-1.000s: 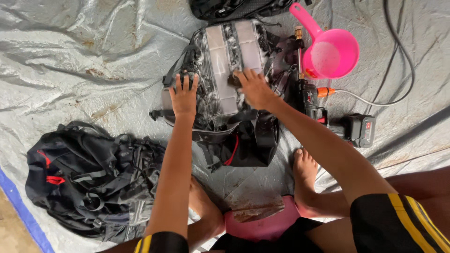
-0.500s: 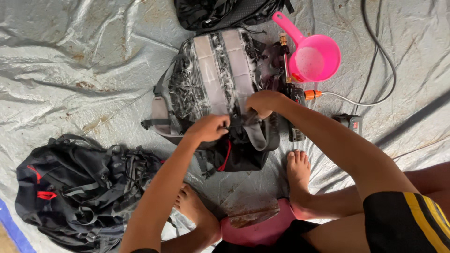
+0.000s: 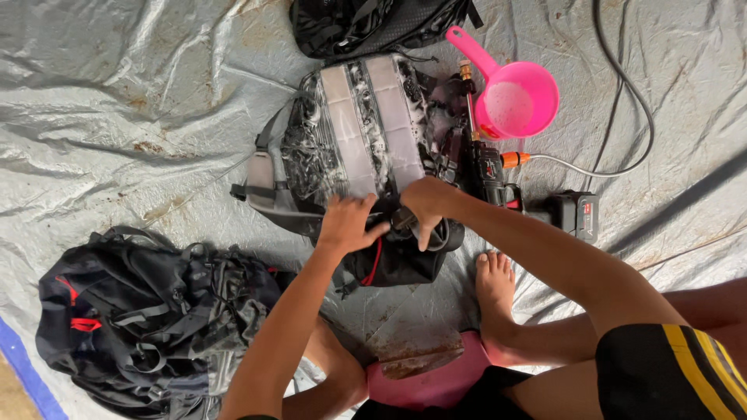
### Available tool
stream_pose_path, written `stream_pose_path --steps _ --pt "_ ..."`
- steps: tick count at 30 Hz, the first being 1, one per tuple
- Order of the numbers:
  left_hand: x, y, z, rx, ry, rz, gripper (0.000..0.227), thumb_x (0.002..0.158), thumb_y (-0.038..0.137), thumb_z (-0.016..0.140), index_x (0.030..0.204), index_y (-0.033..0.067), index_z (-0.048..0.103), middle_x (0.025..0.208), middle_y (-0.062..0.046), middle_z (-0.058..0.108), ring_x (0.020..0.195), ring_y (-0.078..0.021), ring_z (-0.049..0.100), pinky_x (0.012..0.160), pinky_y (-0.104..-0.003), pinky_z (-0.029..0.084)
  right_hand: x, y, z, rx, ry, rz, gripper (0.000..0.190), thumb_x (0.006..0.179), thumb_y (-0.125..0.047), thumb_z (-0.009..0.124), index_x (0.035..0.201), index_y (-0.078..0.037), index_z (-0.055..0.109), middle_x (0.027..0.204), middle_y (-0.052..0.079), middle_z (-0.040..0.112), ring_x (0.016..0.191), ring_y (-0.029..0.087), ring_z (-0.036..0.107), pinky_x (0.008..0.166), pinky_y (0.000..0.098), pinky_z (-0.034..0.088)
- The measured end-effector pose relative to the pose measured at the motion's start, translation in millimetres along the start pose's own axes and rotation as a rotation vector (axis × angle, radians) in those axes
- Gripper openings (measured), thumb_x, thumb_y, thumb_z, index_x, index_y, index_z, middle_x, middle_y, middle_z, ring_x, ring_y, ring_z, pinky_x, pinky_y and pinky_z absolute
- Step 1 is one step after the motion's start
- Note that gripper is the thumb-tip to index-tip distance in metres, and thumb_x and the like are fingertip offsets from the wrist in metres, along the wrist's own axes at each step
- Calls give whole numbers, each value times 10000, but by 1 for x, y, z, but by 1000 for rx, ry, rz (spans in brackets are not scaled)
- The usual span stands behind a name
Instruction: The person cleans several backpacks by hand using soapy water from a pink scoop and a small electric scrubbing tool.
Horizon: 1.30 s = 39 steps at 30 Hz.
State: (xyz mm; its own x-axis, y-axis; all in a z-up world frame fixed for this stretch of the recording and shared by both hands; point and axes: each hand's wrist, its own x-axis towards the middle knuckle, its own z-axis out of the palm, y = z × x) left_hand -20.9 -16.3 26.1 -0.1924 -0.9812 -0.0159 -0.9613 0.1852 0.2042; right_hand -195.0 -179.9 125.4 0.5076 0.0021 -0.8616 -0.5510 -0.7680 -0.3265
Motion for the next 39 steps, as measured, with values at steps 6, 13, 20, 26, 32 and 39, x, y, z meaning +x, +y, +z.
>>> stream_pose_path --steps 6,13,20,26,32,39 --pt "10 -31 17 -58 -276 -43 398 978 545 752 1018 155 818 645 -8 645 562 -210 592 632 -386 521 158 91 99 -435 717 42 247 791 -268 918 916 -108 777 849 128 785 747 290 759 639 501 618" --pt "25 -27 -15 -26 -233 -147 405 952 573 798 1160 227 794 1136 -34 681 1146 -306 629 957 -532 540 63 60 41 103 899 317 1255 395 -688 1070 1345 21 657 1484 306 561 1067 421 750 890 605 667" --pt "23 -28 -2 -127 -314 -147 393 1031 481 745 1276 178 800 1169 -73 750 1253 -342 614 1147 -599 486 110 64 55 460 890 490 1186 463 -504 1131 1300 87 534 1350 361 485 1159 518 671 966 615 621" --pt "39 -30 -60 -364 -407 -105 390 1042 387 740 1311 117 823 1266 -122 821 1257 -385 714 1181 -633 500 90 83 31 731 1093 320 597 638 -231 1088 954 18 647 927 208 691 852 394 746 750 494 588" --pt "45 -41 -212 -371 -251 -14 178 942 337 837 975 164 810 906 -40 746 904 -268 683 1022 -519 537 -9 69 -37 954 1393 -324 496 716 -204 1021 1070 -2 741 980 154 748 933 250 721 852 414 590" --pt "85 -104 -163 -200 449 -289 450 858 400 1032 838 254 607 930 45 568 986 -267 621 945 -533 415 18 111 -99 277 1652 97 810 749 -545 1167 883 -82 515 878 112 608 747 326 575 624 500 404"
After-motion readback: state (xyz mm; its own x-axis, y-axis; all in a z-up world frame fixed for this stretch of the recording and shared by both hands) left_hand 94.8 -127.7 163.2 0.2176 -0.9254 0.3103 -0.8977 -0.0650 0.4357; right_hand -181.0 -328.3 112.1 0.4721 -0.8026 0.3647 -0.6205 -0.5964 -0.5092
